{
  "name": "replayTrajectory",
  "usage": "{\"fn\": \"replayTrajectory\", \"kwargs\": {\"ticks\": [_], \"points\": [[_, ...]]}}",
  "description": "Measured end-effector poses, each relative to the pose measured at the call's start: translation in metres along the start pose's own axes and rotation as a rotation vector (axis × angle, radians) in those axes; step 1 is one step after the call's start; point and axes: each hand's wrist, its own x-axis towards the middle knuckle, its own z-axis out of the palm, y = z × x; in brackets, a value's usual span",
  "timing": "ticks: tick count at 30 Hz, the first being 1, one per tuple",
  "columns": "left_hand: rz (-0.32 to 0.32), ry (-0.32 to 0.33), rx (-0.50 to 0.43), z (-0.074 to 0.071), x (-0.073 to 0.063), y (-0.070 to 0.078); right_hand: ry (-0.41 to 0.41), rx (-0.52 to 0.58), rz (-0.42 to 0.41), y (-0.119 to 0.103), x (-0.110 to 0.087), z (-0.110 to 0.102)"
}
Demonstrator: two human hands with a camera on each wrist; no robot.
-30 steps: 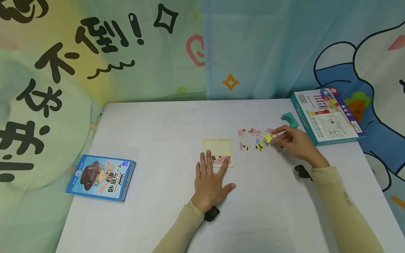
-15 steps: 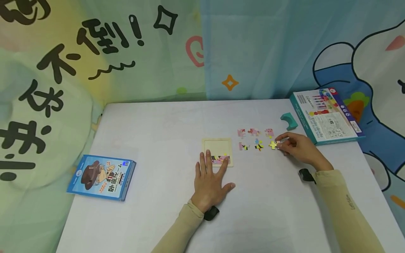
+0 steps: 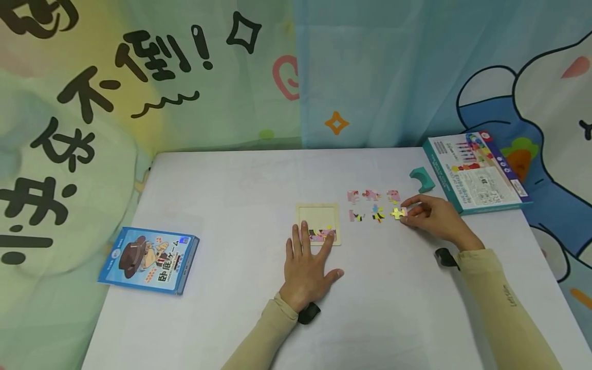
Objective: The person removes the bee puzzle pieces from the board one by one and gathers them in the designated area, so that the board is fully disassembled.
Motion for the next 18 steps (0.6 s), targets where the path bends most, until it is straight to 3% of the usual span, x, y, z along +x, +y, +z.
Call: {"fn": "replayTrajectory", "kwargs": {"ticks": [9,18], "points": [[0.020,0.016,0.025,-0.0024,0.0023,-0.0020,0.044,-0.022,-0.001,-0.0040,0.0035,0.0038],[0.035,-0.014,0.008,-0.0012,0.0002,-0.0049,0.038,-0.032,-0.002,-0.0053,0.0010,0.0060]]}}
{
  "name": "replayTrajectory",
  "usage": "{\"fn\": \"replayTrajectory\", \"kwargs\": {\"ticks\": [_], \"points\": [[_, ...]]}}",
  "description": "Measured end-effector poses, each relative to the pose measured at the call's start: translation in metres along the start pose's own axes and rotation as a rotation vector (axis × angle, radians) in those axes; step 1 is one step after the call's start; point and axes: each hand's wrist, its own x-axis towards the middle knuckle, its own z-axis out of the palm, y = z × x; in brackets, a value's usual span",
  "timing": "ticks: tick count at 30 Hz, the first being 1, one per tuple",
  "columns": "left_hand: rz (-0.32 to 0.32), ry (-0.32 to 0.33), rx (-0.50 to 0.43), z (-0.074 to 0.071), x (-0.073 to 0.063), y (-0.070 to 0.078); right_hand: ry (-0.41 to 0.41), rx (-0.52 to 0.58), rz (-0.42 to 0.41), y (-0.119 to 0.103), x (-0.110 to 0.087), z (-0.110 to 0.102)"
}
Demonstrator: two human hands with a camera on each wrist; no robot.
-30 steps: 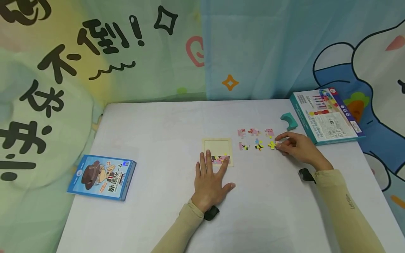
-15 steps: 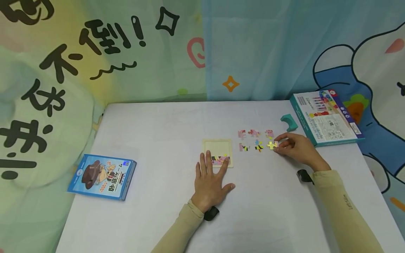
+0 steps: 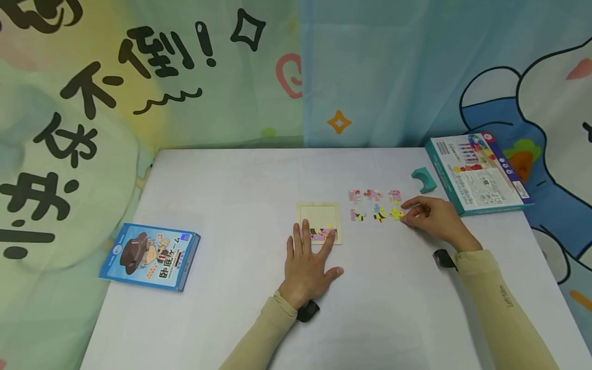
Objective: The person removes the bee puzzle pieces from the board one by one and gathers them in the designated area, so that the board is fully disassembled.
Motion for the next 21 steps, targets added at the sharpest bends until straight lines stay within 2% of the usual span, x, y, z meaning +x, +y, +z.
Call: {"fn": "replayTrajectory", "kwargs": {"ticks": [10,15,21], "points": [[0.003,-0.034,-0.026,0.000,0.002,-0.008,0.002,-0.007,-0.042,-0.005,0.001,0.000],[0.000,-0.030,-0.042,-0.001,0.002,-0.009,0.013,0.017,-0.088,-0.024,0.007,0.005],[0.012,-0.027,-0.084,-0.001,0.004,-0.011,-0.023,0.034,-0.178,-0.055,0.020,0.023]]}}
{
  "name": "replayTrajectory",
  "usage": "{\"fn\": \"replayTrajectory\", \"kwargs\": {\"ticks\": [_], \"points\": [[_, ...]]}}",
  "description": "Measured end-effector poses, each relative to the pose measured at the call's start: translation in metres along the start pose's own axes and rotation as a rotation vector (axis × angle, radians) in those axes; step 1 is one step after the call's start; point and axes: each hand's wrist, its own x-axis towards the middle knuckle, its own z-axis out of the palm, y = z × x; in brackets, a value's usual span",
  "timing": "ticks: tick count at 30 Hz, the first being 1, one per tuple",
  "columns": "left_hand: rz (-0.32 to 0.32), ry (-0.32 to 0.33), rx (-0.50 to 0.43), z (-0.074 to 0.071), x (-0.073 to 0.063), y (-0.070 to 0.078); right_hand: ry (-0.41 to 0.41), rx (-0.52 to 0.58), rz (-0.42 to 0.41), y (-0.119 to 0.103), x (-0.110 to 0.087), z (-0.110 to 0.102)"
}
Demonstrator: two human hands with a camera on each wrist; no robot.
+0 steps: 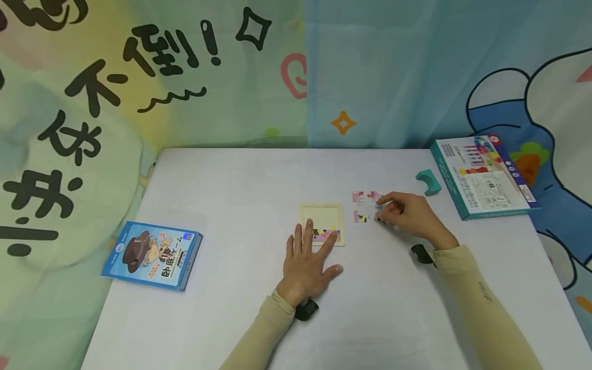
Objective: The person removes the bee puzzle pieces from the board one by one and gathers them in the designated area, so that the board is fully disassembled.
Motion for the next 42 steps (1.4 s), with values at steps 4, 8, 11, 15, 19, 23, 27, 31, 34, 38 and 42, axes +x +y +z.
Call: {"fn": "replayTrajectory", "kwargs": {"ticks": [4,8,11,15,19,23,27,31,34,38,42], "points": [[0.013,-0.004,0.032,-0.001,0.001,0.002,-0.035,0.012,-0.053,-0.017,0.012,0.015],[0.024,-0.011,0.099,0.003,0.002,0.005,-0.063,0.037,-0.093,-0.029,0.024,0.026],[0.035,-0.010,0.143,0.006,0.002,0.005,-0.072,0.036,-0.124,-0.035,0.033,0.033],[0.062,0.007,0.157,0.006,0.002,0.004,-0.090,0.033,-0.144,-0.044,0.042,0.041],[0.089,0.016,0.131,0.008,0.002,0.003,-0.115,0.040,-0.159,-0.054,0.049,0.047],[0.094,-0.007,0.109,0.008,0.003,0.003,-0.150,0.050,-0.181,-0.065,0.055,0.053],[0.090,-0.027,0.098,0.003,0.002,0.003,-0.173,0.046,-0.202,-0.073,0.061,0.061],[0.086,-0.036,0.092,-0.001,0.000,0.004,-0.180,0.037,-0.232,-0.081,0.064,0.070],[0.080,-0.040,0.085,-0.001,0.000,0.004,-0.190,0.020,-0.242,-0.087,0.064,0.076],[0.071,-0.046,0.068,0.001,-0.001,0.004,-0.226,0.000,-0.231,-0.093,0.064,0.083],[0.055,-0.061,0.062,0.002,-0.003,0.004,-0.256,-0.009,-0.230,-0.098,0.064,0.090]]}}
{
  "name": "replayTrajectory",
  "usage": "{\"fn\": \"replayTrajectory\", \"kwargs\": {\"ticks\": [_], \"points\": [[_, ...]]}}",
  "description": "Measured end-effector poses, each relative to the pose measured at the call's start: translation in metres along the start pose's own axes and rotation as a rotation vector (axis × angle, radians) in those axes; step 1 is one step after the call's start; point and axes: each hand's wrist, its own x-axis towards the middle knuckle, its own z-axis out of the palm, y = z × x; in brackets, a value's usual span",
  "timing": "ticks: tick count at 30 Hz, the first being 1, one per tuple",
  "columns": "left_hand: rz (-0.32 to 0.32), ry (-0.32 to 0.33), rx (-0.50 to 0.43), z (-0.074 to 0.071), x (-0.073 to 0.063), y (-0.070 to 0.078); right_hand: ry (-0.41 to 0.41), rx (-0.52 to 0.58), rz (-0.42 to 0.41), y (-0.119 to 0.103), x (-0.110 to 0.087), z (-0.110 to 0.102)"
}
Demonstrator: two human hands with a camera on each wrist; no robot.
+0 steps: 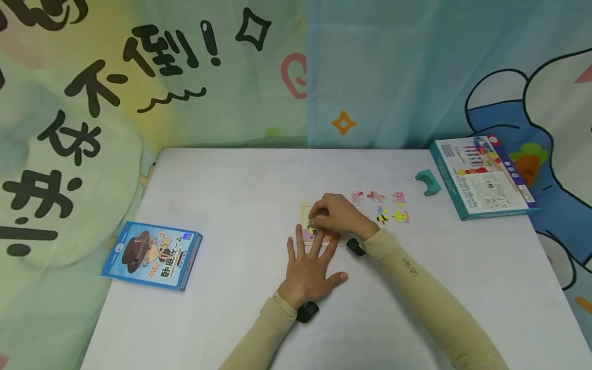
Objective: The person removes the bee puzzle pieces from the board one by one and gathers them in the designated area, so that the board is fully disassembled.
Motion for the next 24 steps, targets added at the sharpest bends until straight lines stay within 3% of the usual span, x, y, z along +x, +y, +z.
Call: {"fn": "replayTrajectory", "kwargs": {"ticks": [7,16,24], "points": [[-0.007,-0.003,0.007,0.000,-0.001,-0.001,-0.069,0.017,0.023,-0.007,0.001,0.005],[-0.004,0.013,-0.008,0.000,-0.003,0.001,-0.093,0.023,0.027,-0.012,0.001,0.007],[0.001,0.026,-0.008,0.000,-0.002,0.001,-0.127,0.101,0.037,-0.016,0.000,0.003]]}}
